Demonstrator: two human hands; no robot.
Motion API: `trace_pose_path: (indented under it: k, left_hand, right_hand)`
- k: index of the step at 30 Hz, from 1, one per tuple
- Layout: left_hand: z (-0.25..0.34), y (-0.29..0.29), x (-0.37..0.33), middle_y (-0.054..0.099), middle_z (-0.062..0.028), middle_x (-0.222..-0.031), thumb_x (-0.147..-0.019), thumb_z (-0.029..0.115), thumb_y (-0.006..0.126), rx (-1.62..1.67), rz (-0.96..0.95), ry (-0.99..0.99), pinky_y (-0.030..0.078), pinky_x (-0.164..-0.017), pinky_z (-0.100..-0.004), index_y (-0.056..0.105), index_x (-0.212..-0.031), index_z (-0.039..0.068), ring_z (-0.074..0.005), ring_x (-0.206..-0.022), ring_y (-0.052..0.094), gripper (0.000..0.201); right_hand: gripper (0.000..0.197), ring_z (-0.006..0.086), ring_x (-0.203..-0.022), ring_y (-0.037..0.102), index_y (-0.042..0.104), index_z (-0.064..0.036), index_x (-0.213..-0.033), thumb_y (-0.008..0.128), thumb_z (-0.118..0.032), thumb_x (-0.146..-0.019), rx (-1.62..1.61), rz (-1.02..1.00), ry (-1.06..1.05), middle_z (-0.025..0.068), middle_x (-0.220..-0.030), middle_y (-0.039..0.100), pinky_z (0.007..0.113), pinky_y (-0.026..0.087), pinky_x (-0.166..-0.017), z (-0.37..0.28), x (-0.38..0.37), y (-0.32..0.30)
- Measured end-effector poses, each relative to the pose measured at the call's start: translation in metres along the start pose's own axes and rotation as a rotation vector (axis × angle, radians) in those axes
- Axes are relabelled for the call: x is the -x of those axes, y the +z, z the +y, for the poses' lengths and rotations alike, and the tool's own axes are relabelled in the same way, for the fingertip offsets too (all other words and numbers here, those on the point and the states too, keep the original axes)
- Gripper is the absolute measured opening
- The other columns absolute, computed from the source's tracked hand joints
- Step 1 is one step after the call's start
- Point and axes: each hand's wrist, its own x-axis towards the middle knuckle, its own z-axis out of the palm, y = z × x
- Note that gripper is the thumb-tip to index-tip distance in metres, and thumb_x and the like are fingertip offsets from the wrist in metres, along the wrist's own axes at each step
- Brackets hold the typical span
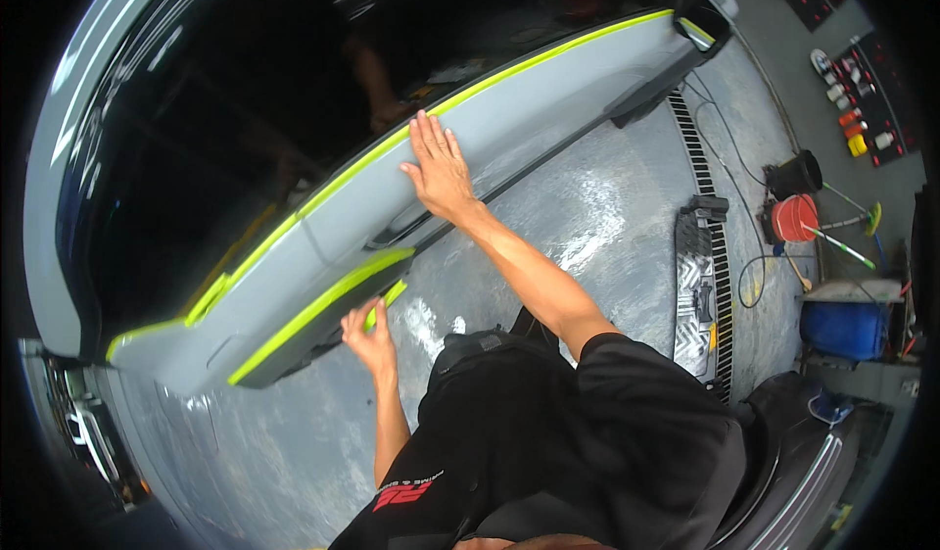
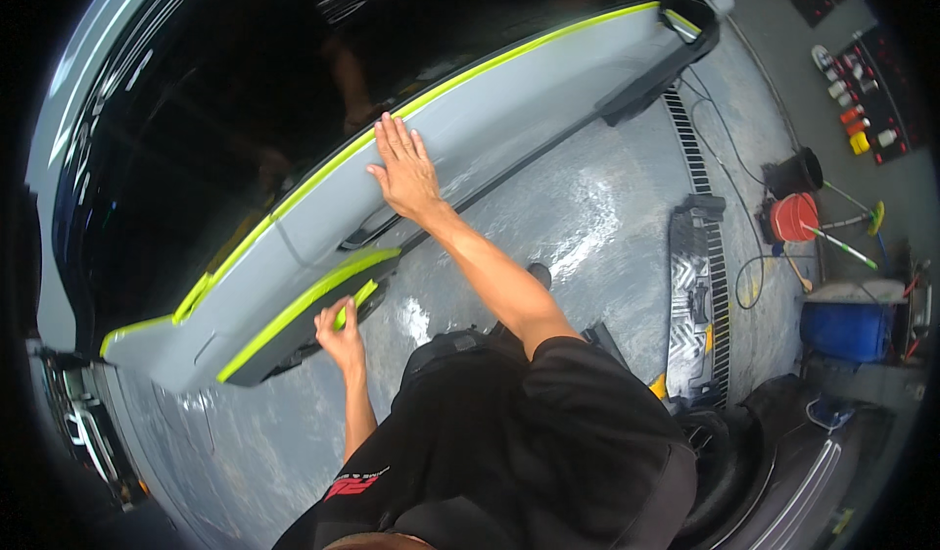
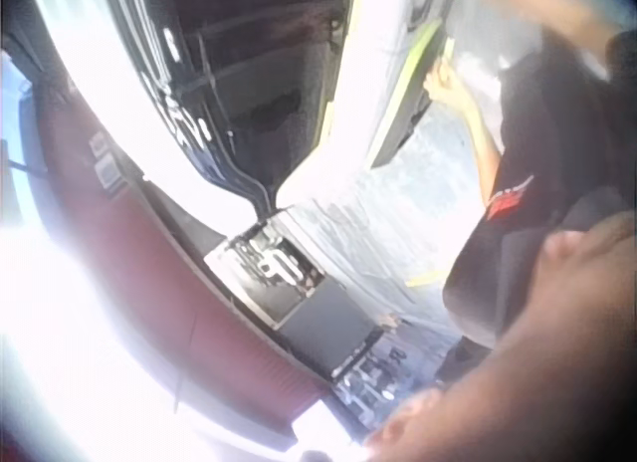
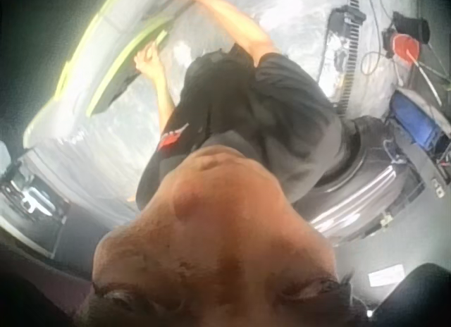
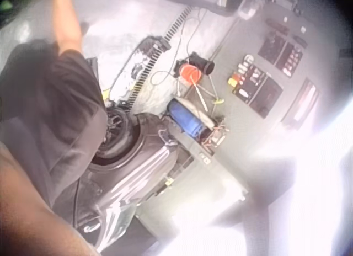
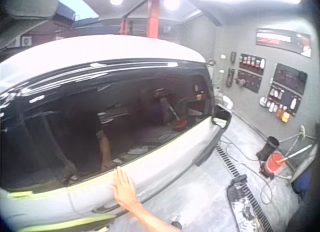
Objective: The person applies bright yellow tape to the body panels of a silver car. They wipe the surface with a cloth, then measure and apply strips of tape along the door edges, side mirror, and wheel arches, smoothing the tape to ensure adhesion.
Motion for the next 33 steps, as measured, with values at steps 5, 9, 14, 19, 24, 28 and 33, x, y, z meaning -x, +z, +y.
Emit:
trace_pose_path:
  k: [5,9,14,19,24,28,33]
  left_hand:
    - [0.047,0.05,0.006,0.073,-0.0111,-0.096,-0.094,0.024,0.081,0.009,-0.117,-0.096,0.041,-0.1,-0.0515,0.084,-0.103,0.007,-0.0308,-0.102,0.062,0.019]
    - [0.094,0.094,0.016,0.071,-0.0096,-0.096,-0.095,0.028,0.08,0.004,-0.248,-0.136,0.036,-0.106,-0.056,0.084,-0.104,0.009,-0.031,-0.106,0.061,0.021]
    - [0.151,0.152,0.027,0.069,-0.0093,-0.091,-0.095,0.024,0.08,-0.007,-0.348,-0.104,0.041,-0.095,-0.0483,0.084,-0.105,0.009,-0.0298,-0.098,0.059,0.018]
    - [0.197,0.176,0.029,0.066,-0.0111,-0.083,-0.093,0.016,0.08,0.015,-0.386,-0.067,0.046,-0.086,-0.0408,0.083,-0.102,0.004,-0.0271,-0.089,0.059,0.015]
    - [0.2,0.184,0.025,0.068,-0.0116,-0.085,-0.093,0.016,0.081,0.006,-0.435,-0.045,0.047,-0.086,-0.0415,0.083,-0.102,0.004,-0.0273,-0.088,0.06,0.015]
    - [0.189,0.179,0.019,0.071,-0.0133,-0.089,-0.094,0.016,0.08,0.049,-0.488,-0.033,0.047,-0.085,-0.0412,0.083,-0.104,0.003,-0.0276,-0.088,0.061,0.017]
    - [0.193,0.2,0.005,0.078,-0.0174,-0.109,-0.099,0.019,0.077,0.323,-0.526,-0.128,0.051,-0.1,-0.0406,0.08,-0.115,-0.002,-0.0268,-0.108,0.07,0.027]
  right_hand:
    - [0.072,0.0358,-0.166,0.012,0.017,-0.0041,-0.172,0.039,-0.042,-0.114,0.13,0.124,0.134,0.0178,-0.18,0.014,0.055,0.01,-0.133,0.155,-0.03,-0.074]
    - [0.068,0.0317,-0.167,0.011,0.018,-0.0056,-0.172,0.036,-0.039,-0.115,0.185,0.272,0.279,0.0155,-0.18,0.016,0.055,0.009,-0.133,0.283,-0.075,-0.14]
    - [0.064,0.0325,-0.166,0.015,0.021,-0.0093,-0.172,0.033,-0.035,-0.115,0.178,0.41,0.538,0.0121,-0.179,0.02,0.06,0.012,-0.131,0.444,-0.118,-0.226]
    - [0.063,0.0389,-0.162,0.024,0.024,-0.0099,-0.171,0.034,-0.036,-0.114,0.149,0.451,0.634,0.009,-0.178,0.025,0.064,0.016,-0.127,0.532,-0.152,-0.277]
    - [0.064,0.0427,-0.157,0.029,0.024,-0.0159,-0.172,0.035,-0.041,-0.114,0.104,0.47,0.793,0.0048,-0.178,0.026,0.066,0.018,-0.124,0.568,-0.185,-0.313]
    - [0.066,0.0449,-0.156,0.031,0.023,-0.0177,-0.172,0.035,-0.045,-0.113,0.005,0.461,0.854,0.0031,-0.179,0.025,0.067,0.02,-0.125,0.546,-0.178,-0.32]
    - [0.065,0.0431,-0.142,0.052,0.05,-0.0017,-0.156,0.069,-0.032,-0.102,-0.159,0.597,0.508,0.0213,-0.16,0.053,0.048,0.038,-0.122,0.45,-0.054,-0.251]
